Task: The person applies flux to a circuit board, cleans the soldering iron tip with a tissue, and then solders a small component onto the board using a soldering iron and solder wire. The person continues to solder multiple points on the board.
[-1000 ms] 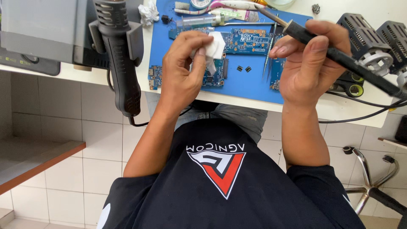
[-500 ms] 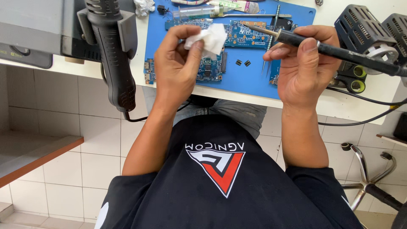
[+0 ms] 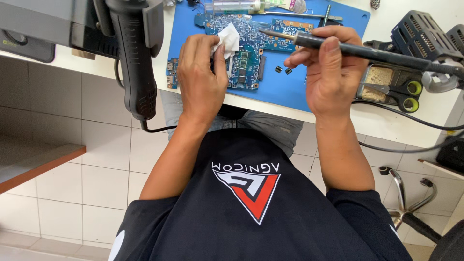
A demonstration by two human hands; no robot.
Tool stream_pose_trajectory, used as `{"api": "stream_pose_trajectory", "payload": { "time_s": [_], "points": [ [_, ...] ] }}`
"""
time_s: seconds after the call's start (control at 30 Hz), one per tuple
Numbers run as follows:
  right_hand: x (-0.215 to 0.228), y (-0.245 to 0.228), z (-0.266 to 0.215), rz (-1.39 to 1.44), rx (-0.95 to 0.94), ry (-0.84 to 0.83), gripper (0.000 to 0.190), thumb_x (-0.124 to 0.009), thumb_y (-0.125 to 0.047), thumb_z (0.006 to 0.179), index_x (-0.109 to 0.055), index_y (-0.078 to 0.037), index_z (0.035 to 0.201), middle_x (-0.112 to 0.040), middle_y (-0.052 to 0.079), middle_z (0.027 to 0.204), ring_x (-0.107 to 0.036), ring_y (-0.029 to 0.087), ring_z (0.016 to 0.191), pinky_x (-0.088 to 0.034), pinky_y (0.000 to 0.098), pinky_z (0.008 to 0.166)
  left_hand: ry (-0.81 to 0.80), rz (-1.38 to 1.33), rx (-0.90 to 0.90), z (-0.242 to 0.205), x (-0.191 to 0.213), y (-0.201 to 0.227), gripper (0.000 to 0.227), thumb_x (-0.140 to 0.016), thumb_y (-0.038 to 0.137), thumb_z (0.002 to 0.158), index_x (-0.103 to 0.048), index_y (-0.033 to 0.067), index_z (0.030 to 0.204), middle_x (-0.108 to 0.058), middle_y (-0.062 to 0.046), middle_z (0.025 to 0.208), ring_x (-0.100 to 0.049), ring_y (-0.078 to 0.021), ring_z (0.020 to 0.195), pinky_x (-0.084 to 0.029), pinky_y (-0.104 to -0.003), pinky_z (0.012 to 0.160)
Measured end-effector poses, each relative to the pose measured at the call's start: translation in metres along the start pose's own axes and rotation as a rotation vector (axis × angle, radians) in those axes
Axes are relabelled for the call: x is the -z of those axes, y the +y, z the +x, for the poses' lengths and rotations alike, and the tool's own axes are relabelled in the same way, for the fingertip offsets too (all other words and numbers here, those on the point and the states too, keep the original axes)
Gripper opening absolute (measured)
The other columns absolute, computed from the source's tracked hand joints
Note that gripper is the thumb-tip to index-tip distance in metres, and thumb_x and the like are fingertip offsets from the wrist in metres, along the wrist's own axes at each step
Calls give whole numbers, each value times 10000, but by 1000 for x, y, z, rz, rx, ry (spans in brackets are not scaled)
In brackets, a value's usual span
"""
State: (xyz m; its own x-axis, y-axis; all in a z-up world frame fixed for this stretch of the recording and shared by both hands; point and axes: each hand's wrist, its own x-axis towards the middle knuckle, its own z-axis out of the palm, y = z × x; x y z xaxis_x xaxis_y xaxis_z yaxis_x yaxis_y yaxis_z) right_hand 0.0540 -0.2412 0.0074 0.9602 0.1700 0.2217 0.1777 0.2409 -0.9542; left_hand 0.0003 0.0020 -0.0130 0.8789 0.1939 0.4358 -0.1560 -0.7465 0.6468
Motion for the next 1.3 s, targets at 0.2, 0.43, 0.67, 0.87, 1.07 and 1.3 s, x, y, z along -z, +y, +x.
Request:
{"api": "stream_pose_trajectory", "payload": {
  "time_s": [0.2, 0.43, 0.67, 0.87, 1.07, 1.3],
  "points": [
    [-11, 6, 6, -144, -51, -149, 171, -710, -153, 1214, -694, -23, 1324, -748, 238, 1087, -848, 376, 993, -714, 401, 807, -22, 140, 24, -10, 6, -8, 170, -709, 39, 1139, -779, -17, 1282, -620, -136, 1106, -541, -345, 977, -503, -476, 843],
    [-33, 18, 12, -236, -130, -140, 178, -812, -49, 1127, -698, 29, 1239, -782, 239, 975, -863, 352, 888, -684, 336, 694, -14, 163, 15, -2, 9, -16, 88, -721, 79, 1122, -788, 37, 1161, -631, -102, 1072, -525, -328, 951, -471, -466, 844],
    [-45, 30, 21, -291, -193, -162, 122, -781, -76, 1151, -724, 3, 1225, -772, 206, 933, -822, 309, 796, -688, 337, 651, -48, 142, 22, 0, 12, -18, 123, -733, 48, 1107, -788, -2, 1205, -633, -118, 1105, -532, -340, 969, -476, -480, 853],
    [-39, 32, 23, -291, -316, -66, 80, -764, -115, 1148, -733, -50, 1184, -833, 208, 957, -899, 296, 869, -478, 254, 425, -70, 146, 13, 1, 9, -20, 110, -764, 13, 1074, -788, 22, 1182, -605, -105, 1068, -516, -336, 958, -471, -476, 838],
    [-36, 17, 25, -326, -301, -40, 92, -763, -105, 1152, -731, -18, 1154, -812, 208, 928, -867, 285, 795, -532, 273, 470, -58, 132, 22, 1, 9, -23, 64, -753, 31, 1091, -789, 25, 1143, -587, -106, 1046, -521, -336, 940, -481, -471, 851],
    [-37, 3, 16, -456, 74, -216, 158, -805, 23, 1162, -705, 62, 1279, -782, 279, 1071, -871, 381, 937, -653, 337, 632, -72, 146, 44, -1, 10, -22, 103, -764, 43, 1088, -796, 34, 1185, -537, -112, 1052, -516, -346, 933, -492, -498, 831]
  ]
}}
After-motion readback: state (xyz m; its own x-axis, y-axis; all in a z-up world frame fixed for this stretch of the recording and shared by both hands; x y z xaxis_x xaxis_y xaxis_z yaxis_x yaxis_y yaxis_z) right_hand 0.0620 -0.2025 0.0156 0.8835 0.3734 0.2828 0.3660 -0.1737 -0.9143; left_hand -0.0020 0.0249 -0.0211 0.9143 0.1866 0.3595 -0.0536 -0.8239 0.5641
